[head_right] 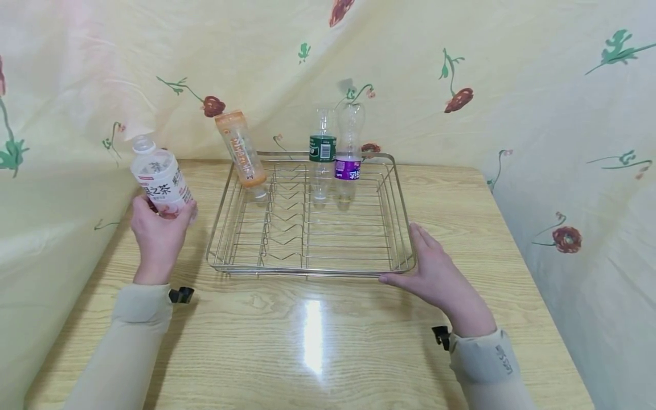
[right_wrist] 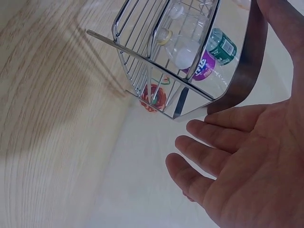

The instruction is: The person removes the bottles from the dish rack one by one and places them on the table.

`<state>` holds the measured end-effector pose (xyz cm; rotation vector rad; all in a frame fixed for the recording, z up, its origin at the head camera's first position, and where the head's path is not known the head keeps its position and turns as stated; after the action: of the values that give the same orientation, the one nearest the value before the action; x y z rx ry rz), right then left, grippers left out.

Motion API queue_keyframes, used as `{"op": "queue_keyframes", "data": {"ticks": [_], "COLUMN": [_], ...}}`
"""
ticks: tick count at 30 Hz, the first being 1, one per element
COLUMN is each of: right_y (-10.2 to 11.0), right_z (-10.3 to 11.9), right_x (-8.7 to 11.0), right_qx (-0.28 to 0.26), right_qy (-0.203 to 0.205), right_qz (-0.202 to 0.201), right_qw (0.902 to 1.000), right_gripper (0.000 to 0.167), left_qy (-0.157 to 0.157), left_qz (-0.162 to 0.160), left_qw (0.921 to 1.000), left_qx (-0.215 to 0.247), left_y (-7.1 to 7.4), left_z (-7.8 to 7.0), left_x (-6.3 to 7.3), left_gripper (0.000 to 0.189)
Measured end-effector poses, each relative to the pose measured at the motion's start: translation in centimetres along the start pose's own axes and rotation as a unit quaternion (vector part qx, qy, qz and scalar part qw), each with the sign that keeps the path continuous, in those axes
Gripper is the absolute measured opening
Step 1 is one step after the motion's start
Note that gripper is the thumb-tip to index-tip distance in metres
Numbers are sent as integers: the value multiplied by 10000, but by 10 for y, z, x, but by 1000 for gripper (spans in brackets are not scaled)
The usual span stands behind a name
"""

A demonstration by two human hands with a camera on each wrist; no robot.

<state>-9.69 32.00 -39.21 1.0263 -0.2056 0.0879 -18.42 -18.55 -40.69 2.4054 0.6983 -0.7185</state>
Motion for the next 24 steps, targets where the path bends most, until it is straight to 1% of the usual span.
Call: {"op": "queue_keyframes", "data": {"ticks": [6,13,18,24], "right_y": [-1,-3,-3,-4], "right_z": [0,0,0,-1], "right_x": [0,0,0,0], "right_qx": [44,-30,-60,-65], "right_qy": [-13,-51,-45,-54], "right_qz": [-22,16,18,5], "right_qw": [10000,10000,10000,10000], "right_gripper": [135,134,133,133], "left_qy": [54,265,289,294], "left_qz": [11,50,-25,-39], "left_qw": [9999,9996,9995,9993], "left_qx": [-86,-9,-93,-233], "left_y": [-3,-6,-7,-9], "left_z": [7,14,20,26], "left_x": [1,2,4,4], "left_gripper": [65,65,63,63]}}
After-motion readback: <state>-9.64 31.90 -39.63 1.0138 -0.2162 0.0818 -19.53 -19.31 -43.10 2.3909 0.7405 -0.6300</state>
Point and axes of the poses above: each hand's wrist, its own x-axis away from the middle knuckle, its own y-axis out of the back of the hand, z = x × y, the point moved 3 cm from there along -x, towards the middle knuckle, and after that the axes turned 14 degrees about -y, right-handed, at the moved point
